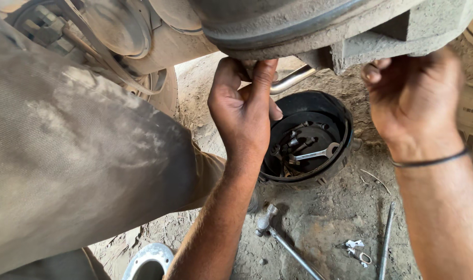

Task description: The person works under a vehicle, using a wrench and socket to loosen and remove a bolt from the undercarriage. They then use a hammer to tap a small metal part on the ground and reattach the socket to a ratchet, continuing to work on the vehicle's underside.

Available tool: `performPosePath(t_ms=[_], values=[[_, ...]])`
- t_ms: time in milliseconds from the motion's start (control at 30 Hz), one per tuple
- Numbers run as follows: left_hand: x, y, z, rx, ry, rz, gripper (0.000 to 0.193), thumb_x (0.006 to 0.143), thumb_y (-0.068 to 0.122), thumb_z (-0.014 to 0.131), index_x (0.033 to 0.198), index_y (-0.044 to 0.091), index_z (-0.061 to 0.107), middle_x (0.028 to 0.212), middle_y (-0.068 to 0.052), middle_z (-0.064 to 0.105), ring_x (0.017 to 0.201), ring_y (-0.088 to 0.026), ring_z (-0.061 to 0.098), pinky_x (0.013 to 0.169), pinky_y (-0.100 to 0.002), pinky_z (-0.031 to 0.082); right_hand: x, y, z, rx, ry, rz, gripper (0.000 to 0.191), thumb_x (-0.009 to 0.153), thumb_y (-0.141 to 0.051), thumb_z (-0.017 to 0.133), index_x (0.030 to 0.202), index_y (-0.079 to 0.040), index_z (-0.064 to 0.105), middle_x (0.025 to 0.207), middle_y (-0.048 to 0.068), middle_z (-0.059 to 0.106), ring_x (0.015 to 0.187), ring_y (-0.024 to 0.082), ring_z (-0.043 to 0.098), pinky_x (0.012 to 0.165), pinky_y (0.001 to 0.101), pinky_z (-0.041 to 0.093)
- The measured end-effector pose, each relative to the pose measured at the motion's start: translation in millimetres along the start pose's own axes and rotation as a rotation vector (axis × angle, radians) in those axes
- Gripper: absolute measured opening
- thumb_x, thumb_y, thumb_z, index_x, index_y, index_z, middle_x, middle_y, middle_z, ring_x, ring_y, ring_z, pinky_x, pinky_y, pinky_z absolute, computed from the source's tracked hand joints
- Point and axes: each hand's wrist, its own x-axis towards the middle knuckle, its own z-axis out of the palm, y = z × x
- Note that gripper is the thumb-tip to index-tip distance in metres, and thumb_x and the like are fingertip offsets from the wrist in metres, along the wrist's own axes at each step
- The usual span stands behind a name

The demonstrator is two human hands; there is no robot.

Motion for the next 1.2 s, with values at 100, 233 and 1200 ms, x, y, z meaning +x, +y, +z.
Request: performPosePath(t_ms=[100,233,1200], values=[[2.1,-0.1,1.5,0.011,0.022,0.021,0.021,0.104,0.017,0.07,0.101,0.0,0.058,0.091,-0.007,0.063,0.054,-0.007,0.055,0.039,-0.023,0.044,20.1,12.9,1.4,-0.019,0.086,0.131,0.03,0.108,-0.036,0.062,0.116,-0.009,0.069,0.107,0.003,0.07,0.09,0.012,0.065,0.067,0.0245,0.052],[2.7,2.1,1.1,0.027,0.018,0.044,0.022,0.105,0.018,0.071,0.102,0.0,0.058,0.092,-0.006,0.06,0.056,-0.007,0.053,0.04,-0.023,0.045,37.1,23.5,-10.8,-0.054,0.144,0.214,0.029,0.108,-0.038,0.064,0.108,-0.01,0.069,0.093,0.001,0.066,0.077,0.009,0.059,0.063,0.0228,0.053],[8.3,-19.0,-35.5,-0.224,-0.299,-0.17,0.023,0.109,0.024,0.064,0.115,0.002,0.067,0.092,-0.009,0.072,0.053,-0.007,0.054,0.043,-0.023,0.045,-143.2,3.7,52.4,-0.709,-0.019,-0.702,0.032,0.121,-0.037,0.046,0.126,-0.007,0.056,0.089,0.006,0.062,0.059,0.009,0.061,0.052,0.0237,0.048]])
